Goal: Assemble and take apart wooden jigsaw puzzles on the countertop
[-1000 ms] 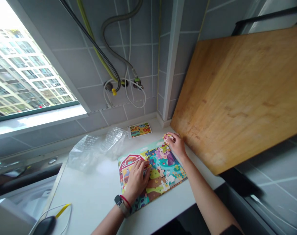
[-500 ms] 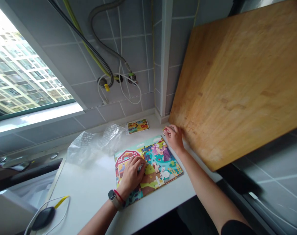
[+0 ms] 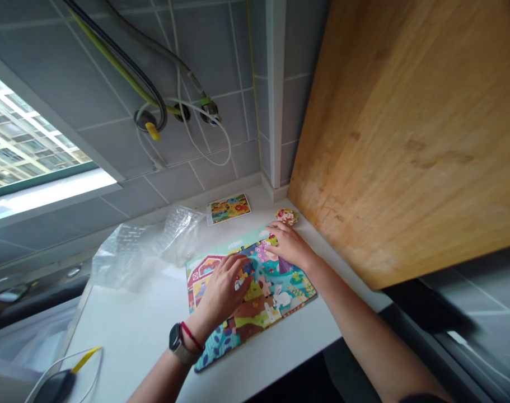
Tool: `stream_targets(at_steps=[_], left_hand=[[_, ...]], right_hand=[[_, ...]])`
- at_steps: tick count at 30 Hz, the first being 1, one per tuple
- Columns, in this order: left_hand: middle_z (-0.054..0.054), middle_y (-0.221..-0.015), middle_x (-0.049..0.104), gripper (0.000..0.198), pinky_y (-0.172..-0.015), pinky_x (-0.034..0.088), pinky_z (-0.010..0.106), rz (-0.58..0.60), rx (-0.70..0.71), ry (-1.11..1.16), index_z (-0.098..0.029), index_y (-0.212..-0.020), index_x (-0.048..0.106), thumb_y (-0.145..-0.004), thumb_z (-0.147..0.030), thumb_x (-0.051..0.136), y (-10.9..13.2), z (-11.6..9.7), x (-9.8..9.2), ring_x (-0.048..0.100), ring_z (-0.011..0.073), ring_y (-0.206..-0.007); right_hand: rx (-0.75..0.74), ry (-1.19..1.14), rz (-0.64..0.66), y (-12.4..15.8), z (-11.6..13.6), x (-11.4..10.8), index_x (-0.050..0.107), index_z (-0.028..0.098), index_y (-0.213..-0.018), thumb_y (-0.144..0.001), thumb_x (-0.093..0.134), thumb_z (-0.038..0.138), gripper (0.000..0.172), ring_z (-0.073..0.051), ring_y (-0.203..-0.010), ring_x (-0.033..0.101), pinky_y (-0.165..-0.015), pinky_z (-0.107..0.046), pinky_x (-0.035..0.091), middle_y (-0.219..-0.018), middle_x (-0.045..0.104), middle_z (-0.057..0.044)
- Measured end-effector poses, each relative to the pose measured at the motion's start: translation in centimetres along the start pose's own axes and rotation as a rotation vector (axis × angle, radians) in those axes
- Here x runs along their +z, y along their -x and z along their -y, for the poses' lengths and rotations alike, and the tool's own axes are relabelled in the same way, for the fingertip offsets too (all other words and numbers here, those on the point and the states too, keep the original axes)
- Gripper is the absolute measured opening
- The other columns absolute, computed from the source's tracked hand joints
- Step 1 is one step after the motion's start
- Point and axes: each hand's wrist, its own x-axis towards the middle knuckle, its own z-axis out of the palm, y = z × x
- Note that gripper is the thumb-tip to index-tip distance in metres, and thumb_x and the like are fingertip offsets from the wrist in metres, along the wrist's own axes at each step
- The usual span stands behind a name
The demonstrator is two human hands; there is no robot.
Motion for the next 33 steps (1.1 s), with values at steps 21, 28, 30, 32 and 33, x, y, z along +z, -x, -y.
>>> stream_targets(at_steps=[21, 28, 30, 32, 33], left_hand=[[0.01, -0.127, 0.073, 0.031, -0.107, 0.057, 0.046, -0.174, -0.086, 0.087, -0.024, -0.129, 0.064, -0.098, -0.025, 0.065, -6.0, 5.3, 3.9, 0.069, 0.0282, -0.122], [0.01, -0.128, 0.073, 0.027, -0.106, 0.056, 0.045, -0.215, -0.083, 0.131, -0.024, -0.124, 0.066, -0.097, -0.026, 0.067, -5.9, 5.0, 3.6, 0.069, 0.027, -0.12], [0.009, -0.124, 0.074, 0.025, -0.104, 0.057, 0.044, -0.227, -0.089, 0.126, -0.023, -0.123, 0.066, -0.097, -0.026, 0.067, -5.8, 4.9, 3.5, 0.07, 0.0265, -0.117], [0.008, -0.119, 0.074, 0.024, -0.101, 0.058, 0.041, -0.222, -0.096, 0.128, -0.023, -0.121, 0.067, -0.097, -0.024, 0.067, -5.7, 4.8, 3.4, 0.07, 0.0253, -0.112], [0.007, -0.117, 0.074, 0.024, -0.1, 0.058, 0.04, -0.213, -0.098, 0.13, -0.023, -0.121, 0.067, -0.097, -0.023, 0.066, -5.7, 4.8, 3.3, 0.071, 0.0245, -0.111]], right_hand=[[0.176, -0.326, -0.214, -0.7, 0.0, -0.2, 0.074, 0.018, -0.128, -0.089, 0.068, 0.022, 0.04, -0.02, -0.08, 0.071, -0.084, -0.035, 0.061, -0.092, 0.077, -0.006], [0.275, -0.122, 0.023, 0.0, -0.7, -1.0, 0.078, 0.016, -0.119, -0.073, 0.088, 0.027, 0.048, -0.025, -0.092, 0.073, -0.088, -0.037, 0.058, -0.113, 0.074, -0.013], [0.283, -0.071, 0.018, 0.2, -0.6, -0.9, 0.077, 0.017, -0.119, -0.07, 0.091, 0.027, 0.051, -0.028, -0.101, 0.072, -0.091, -0.037, 0.057, -0.125, 0.07, -0.015], [0.313, -0.054, 0.042, 0.3, -0.5, -0.9, 0.076, 0.018, -0.117, -0.071, 0.09, 0.024, 0.048, -0.026, -0.096, 0.072, -0.087, -0.036, 0.057, -0.117, 0.072, -0.013], [0.325, -0.05, 0.061, 0.3, -0.4, -1.0, 0.075, 0.018, -0.115, -0.072, 0.089, 0.023, 0.045, -0.025, -0.092, 0.072, -0.085, -0.035, 0.056, -0.108, 0.073, -0.01]])
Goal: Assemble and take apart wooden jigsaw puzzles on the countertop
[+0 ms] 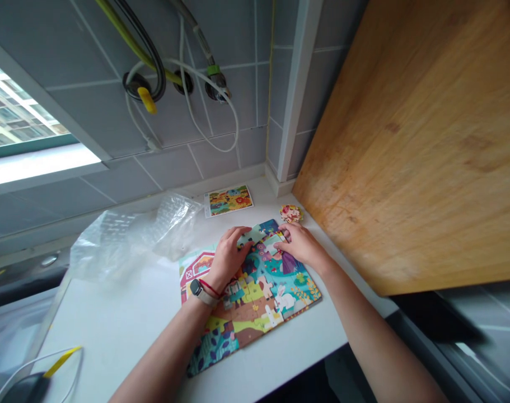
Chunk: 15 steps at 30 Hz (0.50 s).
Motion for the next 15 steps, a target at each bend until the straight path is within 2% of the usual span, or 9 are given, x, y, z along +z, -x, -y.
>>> stream_targets(at_steps=[2, 3, 7, 12, 15], left_hand=[[0.007, -0.116, 0.074, 0.024, -0.099, 0.058, 0.038, 0.009, 0.002, -0.01, -0.023, -0.121, 0.067, -0.097, -0.022, 0.066, 0.02, -0.09, -0.06, 0.071, 0.024, -0.109], [0.007, -0.116, 0.074, 0.025, -0.099, 0.058, 0.038, 0.009, 0.006, -0.025, -0.023, -0.121, 0.067, -0.096, -0.021, 0.067, 0.02, -0.14, -0.06, 0.071, 0.0244, -0.109], [0.008, -0.115, 0.075, 0.029, -0.097, 0.057, 0.04, 0.008, 0.007, -0.091, -0.023, -0.122, 0.067, -0.094, -0.022, 0.072, -0.01, -0.28, 0.01, 0.071, 0.0269, -0.11], [0.008, -0.117, 0.075, 0.033, -0.098, 0.056, 0.043, 0.046, -0.005, -0.113, -0.024, -0.123, 0.066, -0.093, -0.031, 0.077, -0.06, -0.17, 0.2, 0.07, 0.0285, -0.111], [0.009, -0.121, 0.075, 0.036, -0.1, 0.055, 0.043, 0.06, 0.003, -0.125, -0.023, -0.126, 0.065, -0.093, -0.031, 0.077, -0.04, 0.09, 0.4, 0.069, 0.0284, -0.114]], right_hand=[[0.018, 0.013, 0.029, 0.04, 0.13, -0.13, 0.074, 0.019, -0.112, -0.075, 0.087, 0.022, 0.04, -0.023, -0.087, 0.07, -0.083, -0.033, 0.055, -0.096, 0.072, -0.006], [0.022, 0.017, 0.034, 0.05, 0.2, -0.21, 0.073, 0.019, -0.111, -0.075, 0.087, 0.021, 0.038, -0.022, -0.087, 0.07, -0.082, -0.033, 0.054, -0.097, 0.072, -0.006], [0.056, 0.003, 0.029, 0.17, 0.53, -0.53, 0.069, 0.018, -0.107, -0.073, 0.088, 0.019, 0.039, -0.021, -0.091, 0.068, -0.082, -0.031, 0.052, -0.112, 0.069, -0.01], [0.054, -0.078, 0.03, 0.34, 0.67, -0.5, 0.063, 0.022, -0.101, -0.071, 0.085, 0.016, 0.038, -0.017, -0.076, 0.063, -0.072, -0.027, 0.047, -0.086, 0.066, 0.001], [0.034, -0.193, 0.029, 0.16, 0.46, -0.17, 0.063, 0.022, -0.099, -0.07, 0.082, 0.015, 0.036, -0.016, -0.072, 0.062, -0.069, -0.027, 0.046, -0.078, 0.064, 0.004]])
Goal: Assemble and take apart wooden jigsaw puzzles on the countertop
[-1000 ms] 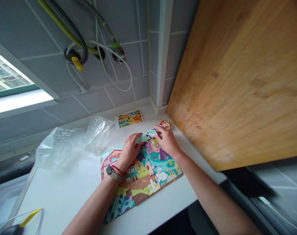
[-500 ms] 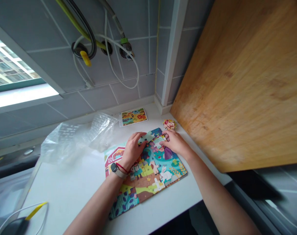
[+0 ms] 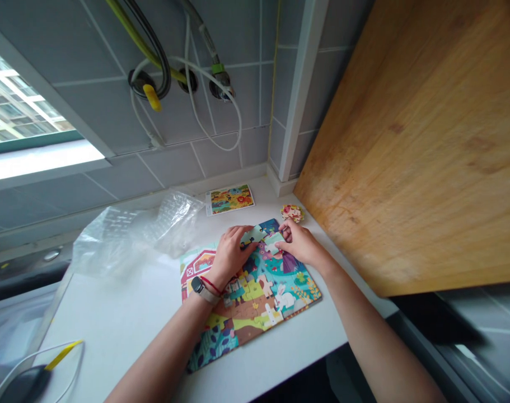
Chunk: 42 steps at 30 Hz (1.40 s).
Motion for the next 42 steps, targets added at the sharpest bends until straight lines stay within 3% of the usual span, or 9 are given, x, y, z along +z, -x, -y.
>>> stream_targets(at_steps=[6, 12, 15, 19, 23, 26, 30, 42], left_hand=[[0.009, -0.124, 0.074, 0.041, -0.102, 0.054, 0.043, 0.001, 0.004, 0.003, -0.023, -0.13, 0.064, -0.091, -0.027, 0.077, 0.0, -0.2, -0.1, 0.068, 0.0278, -0.117], [0.01, -0.122, 0.073, 0.048, -0.102, 0.055, 0.042, -0.052, 0.154, -0.001, -0.024, -0.138, 0.06, -0.092, -0.024, 0.073, 0.1, -1.0, -1.1, 0.068, 0.0272, -0.116], [0.009, -0.124, 0.072, 0.051, -0.1, 0.057, 0.038, -0.028, 0.211, 0.057, -0.026, -0.144, 0.055, -0.095, -0.02, 0.067, 0.1, -1.6, -1.5, 0.07, 0.0244, -0.113], [0.008, -0.128, 0.07, 0.053, -0.101, 0.058, 0.038, 0.066, 0.195, 0.09, -0.029, -0.148, 0.052, -0.097, -0.02, 0.065, -0.3, -1.7, -2.7, 0.069, 0.0244, -0.116], [0.013, -0.141, 0.065, 0.069, -0.107, 0.055, 0.048, 0.227, 0.07, -0.078, -0.026, -0.15, 0.052, -0.087, -0.029, 0.081, -0.5, 0.2, -4.2, 0.064, 0.0331, -0.126], [0.016, -0.142, 0.064, 0.052, -0.107, 0.053, 0.053, 0.289, -0.065, -0.243, -0.021, -0.135, 0.066, -0.087, -0.034, 0.082, -0.4, 1.8, -4.8, 0.062, 0.0384, -0.128], [0.012, -0.136, 0.069, 0.031, -0.108, 0.053, 0.047, 0.313, -0.085, -0.238, -0.023, -0.122, 0.072, -0.093, -0.033, 0.075, -0.6, 2.5, -5.1, 0.066, 0.0332, -0.124], [0.011, -0.118, 0.077, 0.033, -0.094, 0.058, 0.04, 0.22, -0.057, -0.228, -0.025, -0.118, 0.073, -0.086, -0.023, 0.08, -0.4, 1.9, -5.6, 0.074, 0.03, -0.106]], right_hand=[[-0.06, -0.362, 0.217, -0.4, 0.2, 0.3, 0.069, 0.019, -0.09, -0.074, 0.082, 0.031, 0.024, -0.018, -0.074, 0.065, -0.073, -0.03, 0.051, -0.08, 0.072, -0.001], [-0.024, -0.568, 0.079, -0.5, 1.0, 1.0, 0.068, 0.021, -0.091, -0.068, 0.09, 0.049, 0.043, -0.019, -0.073, 0.066, -0.068, -0.03, 0.052, -0.08, 0.072, -0.001], [0.017, -0.654, 0.098, -0.6, 1.1, 1.5, 0.067, 0.02, -0.094, -0.066, 0.092, 0.05, 0.048, -0.019, -0.075, 0.067, -0.07, -0.03, 0.053, -0.082, 0.073, -0.001], [0.047, -0.715, 0.139, -0.6, 1.1, 1.8, 0.066, 0.02, -0.094, -0.064, 0.095, 0.047, 0.049, -0.019, -0.078, 0.07, -0.075, -0.031, 0.055, -0.08, 0.074, -0.001], [0.04, -0.734, 0.059, -0.7, 1.0, 1.9, 0.065, 0.022, -0.097, -0.063, 0.095, 0.044, 0.05, -0.018, -0.077, 0.07, -0.073, -0.03, 0.057, -0.084, 0.074, 0.0], [0.034, -0.735, 0.04, -0.6, 1.1, 1.9, 0.07, 0.021, -0.103, -0.065, 0.094, 0.043, 0.05, -0.017, -0.078, 0.071, -0.073, -0.03, 0.059, -0.091, 0.075, -0.002], [0.036, -0.75, 0.08, -0.3, 1.5, 1.8, 0.074, 0.02, -0.109, -0.067, 0.093, 0.043, 0.051, -0.017, -0.081, 0.071, -0.075, -0.03, 0.06, -0.098, 0.076, -0.004], [0.09, -0.837, 0.148, 0.2, 2.2, 2.2, 0.073, 0.02, -0.101, -0.063, 0.097, 0.046, 0.052, -0.015, -0.074, 0.067, -0.061, -0.028, 0.061, -0.091, 0.07, 0.0]])
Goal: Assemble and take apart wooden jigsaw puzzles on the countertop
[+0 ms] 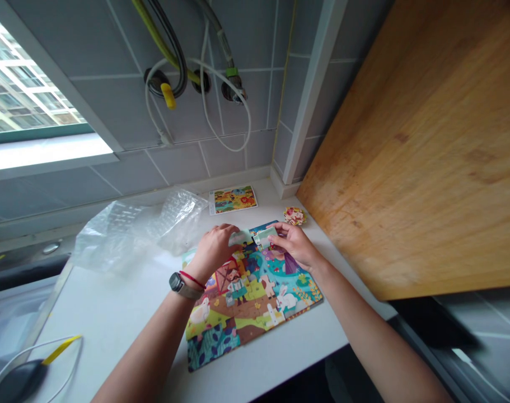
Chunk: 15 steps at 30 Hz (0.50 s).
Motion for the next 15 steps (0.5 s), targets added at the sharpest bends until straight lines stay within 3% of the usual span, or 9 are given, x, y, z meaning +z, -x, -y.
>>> stream_targets(at_steps=[9, 15], left_hand=[[0.01, -0.118, 0.077, 0.032, -0.093, 0.059, 0.038, 0.04, -0.024, -0.009, -0.024, -0.119, 0.075, -0.087, -0.023, 0.078, -0.1, 0.0, -0.4, 0.074, 0.0295, -0.107], [0.008, -0.112, 0.077, 0.041, -0.088, 0.059, 0.035, 0.059, 0.002, 0.01, -0.025, -0.12, 0.073, -0.084, -0.008, 0.071, -0.1, 0.1, -1.4, 0.075, 0.0272, -0.101]], right_hand=[[0.004, -0.003, 0.017, 0.1, 0.0, 0.0, 0.072, 0.019, -0.102, -0.064, 0.097, 0.047, 0.053, -0.012, -0.069, 0.064, -0.06, -0.025, 0.06, -0.088, 0.069, 0.001], [-0.005, 0.003, 0.025, 0.1, 0.0, 0.2, 0.072, 0.019, -0.101, -0.065, 0.096, 0.047, 0.051, -0.013, -0.07, 0.065, -0.062, -0.026, 0.061, -0.086, 0.07, 0.001]])
